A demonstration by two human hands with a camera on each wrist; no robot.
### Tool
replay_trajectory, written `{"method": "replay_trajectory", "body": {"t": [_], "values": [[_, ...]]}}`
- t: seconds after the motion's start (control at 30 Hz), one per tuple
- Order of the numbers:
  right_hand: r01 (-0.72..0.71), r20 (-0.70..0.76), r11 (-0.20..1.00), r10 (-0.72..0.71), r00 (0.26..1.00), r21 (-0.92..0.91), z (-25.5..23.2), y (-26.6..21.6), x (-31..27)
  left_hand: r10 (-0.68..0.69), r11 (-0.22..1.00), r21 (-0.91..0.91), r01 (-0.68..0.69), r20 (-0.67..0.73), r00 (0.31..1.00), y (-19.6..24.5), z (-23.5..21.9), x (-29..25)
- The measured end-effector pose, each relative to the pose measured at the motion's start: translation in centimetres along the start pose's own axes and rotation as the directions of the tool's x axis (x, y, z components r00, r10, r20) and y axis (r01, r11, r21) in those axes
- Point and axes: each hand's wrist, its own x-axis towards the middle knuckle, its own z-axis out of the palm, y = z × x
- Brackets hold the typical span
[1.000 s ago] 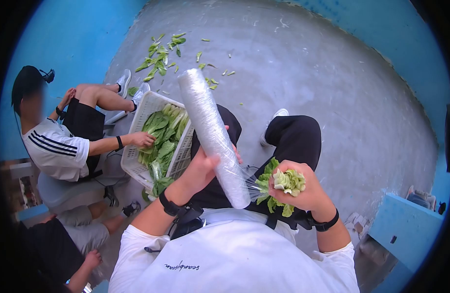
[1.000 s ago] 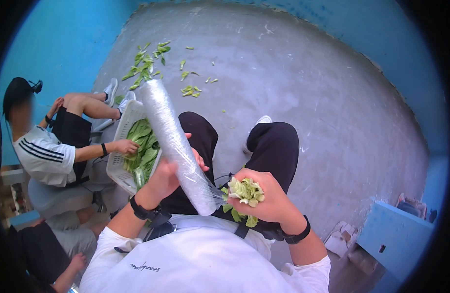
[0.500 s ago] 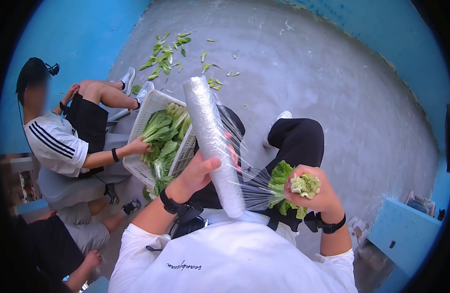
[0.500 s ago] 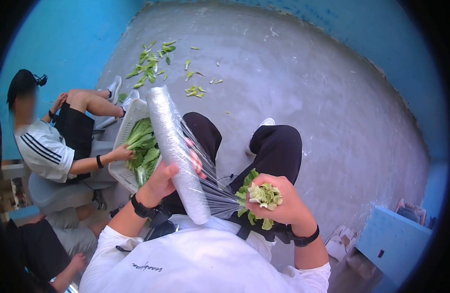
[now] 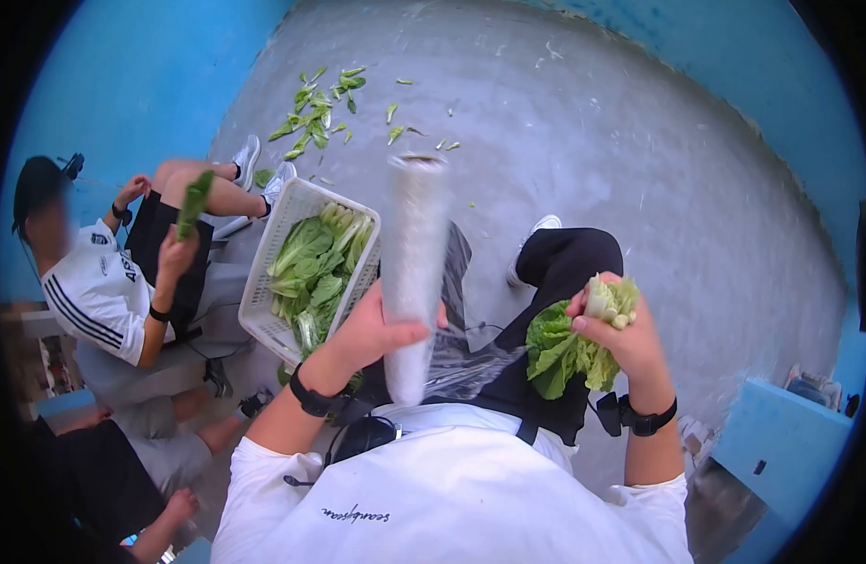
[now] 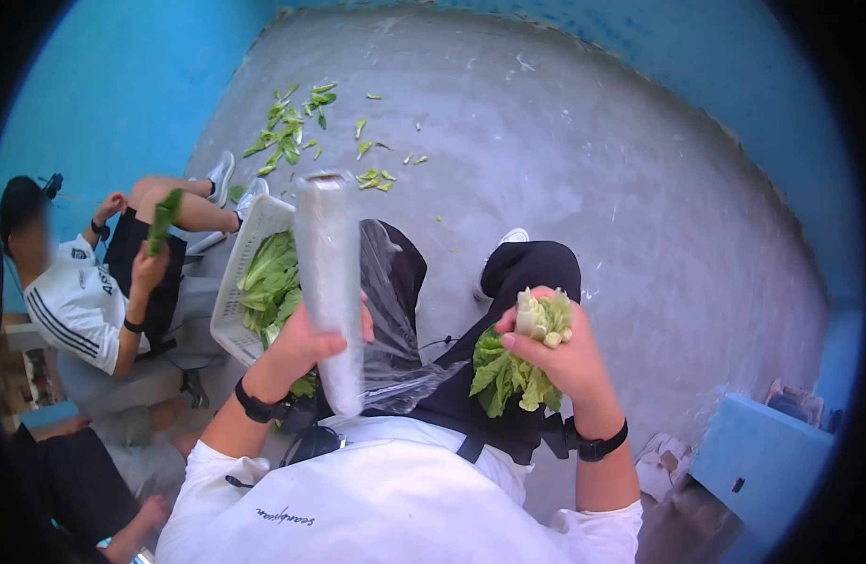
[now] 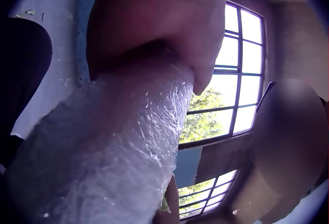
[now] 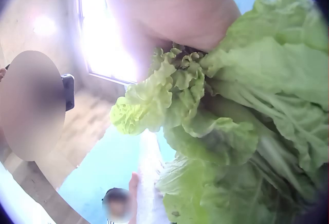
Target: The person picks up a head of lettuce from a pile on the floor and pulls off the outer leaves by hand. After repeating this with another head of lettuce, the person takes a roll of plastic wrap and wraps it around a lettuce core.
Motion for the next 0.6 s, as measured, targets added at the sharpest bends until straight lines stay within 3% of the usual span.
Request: {"method": "replay_trajectory", "body": {"t": [0.03, 0.07, 0.17, 0.23, 0.37, 0.47, 0.6], "values": [[0.029, 0.021, 0.999, -0.029, 0.999, -0.040, 0.0, -0.3, 0.5, -0.004, 0.995, 0.098, 0.000, 0.039, 0.999, 0.4, 0.2, 0.2], [0.059, 0.041, 0.995, -0.055, 0.998, -0.080, 0.3, -0.7, 1.2, -0.030, 0.997, 0.076, 0.029, 0.017, 0.999, 0.8, 0.9, 0.5], [0.153, 0.118, 0.975, -0.135, 0.984, -0.161, 1.3, -1.4, 1.8, -0.062, 0.995, 0.091, 0.048, 0.159, 0.985, 0.7, 0.8, 0.7], [0.203, 0.128, 0.961, -0.181, 0.975, -0.189, 2.4, -2.1, 1.4, -0.117, 0.986, 0.140, 0.096, 0.154, 0.981, 1.5, 1.7, 0.1], [0.237, 0.090, 0.971, -0.233, 0.968, -0.027, 3.8, -2.1, 1.1, -0.144, 0.966, 0.238, 0.103, 0.163, 0.976, 2.3, 2.8, -0.1], [0.213, 0.047, 0.974, -0.210, 0.977, -0.076, 4.2, -2.3, 1.0, -0.140, 0.943, 0.327, 0.055, 0.241, 0.960, 1.9, 2.8, -0.1], [0.219, 0.030, 0.974, -0.221, 0.975, 0.056, 3.9, -1.2, 1.0, -0.156, 0.943, 0.323, 0.073, 0.239, 0.958, 1.8, 2.8, -0.2]]}}
